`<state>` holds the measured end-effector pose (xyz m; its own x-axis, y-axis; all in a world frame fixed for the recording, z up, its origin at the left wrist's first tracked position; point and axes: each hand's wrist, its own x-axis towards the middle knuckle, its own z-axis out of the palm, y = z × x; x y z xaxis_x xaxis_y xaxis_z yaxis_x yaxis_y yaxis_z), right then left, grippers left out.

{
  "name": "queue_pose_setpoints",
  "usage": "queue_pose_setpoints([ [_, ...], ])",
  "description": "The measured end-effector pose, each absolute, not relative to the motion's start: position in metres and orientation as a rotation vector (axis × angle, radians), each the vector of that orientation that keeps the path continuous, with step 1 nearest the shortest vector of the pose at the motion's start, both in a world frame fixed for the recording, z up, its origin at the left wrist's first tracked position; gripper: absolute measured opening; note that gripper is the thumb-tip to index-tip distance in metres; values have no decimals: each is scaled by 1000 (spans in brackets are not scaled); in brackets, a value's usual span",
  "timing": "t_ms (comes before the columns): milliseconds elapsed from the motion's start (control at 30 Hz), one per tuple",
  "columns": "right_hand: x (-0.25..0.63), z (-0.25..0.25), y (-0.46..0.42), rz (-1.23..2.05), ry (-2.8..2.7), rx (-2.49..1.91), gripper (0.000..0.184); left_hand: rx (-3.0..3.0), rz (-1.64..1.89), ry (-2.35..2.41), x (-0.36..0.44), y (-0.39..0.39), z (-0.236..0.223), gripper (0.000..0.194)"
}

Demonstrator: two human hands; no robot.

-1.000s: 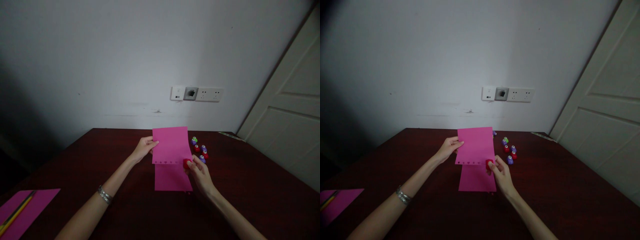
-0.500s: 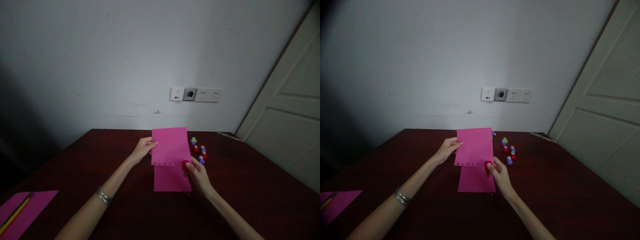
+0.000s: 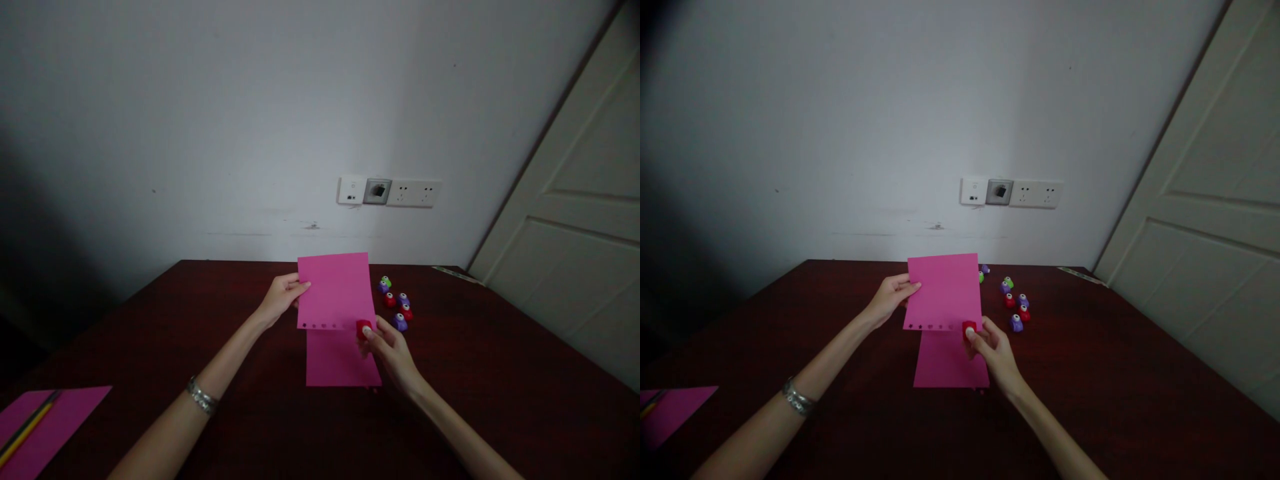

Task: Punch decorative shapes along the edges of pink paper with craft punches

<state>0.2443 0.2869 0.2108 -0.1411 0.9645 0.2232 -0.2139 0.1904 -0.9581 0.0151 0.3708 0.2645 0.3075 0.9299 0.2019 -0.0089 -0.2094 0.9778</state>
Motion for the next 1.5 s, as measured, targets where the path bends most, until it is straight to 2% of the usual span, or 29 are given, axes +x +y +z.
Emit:
queue_pose_setpoints([
  [600, 241, 220, 282, 1328, -1378, -838, 29, 1525, 1204, 859, 10, 374, 267, 33],
  [867, 247, 216, 287, 1413, -1393, -871, 22, 1491, 1209, 895, 8, 373, 271, 34],
  [1067, 259, 210, 297, 1612, -1189, -873, 22, 1460, 1240, 902, 4, 376, 271, 34],
  [1200, 264, 209, 302, 1612, -1085, -899, 19, 1463, 1238, 916, 2, 378, 272, 35],
  [1333, 267, 207, 306, 1566, -1123, -959, 23, 1499, 1148, 950, 1, 378, 271, 34],
  [1500, 273, 205, 311, 1472, -1088, -1009, 29, 1514, 833, 1086, 5, 379, 252, 24],
])
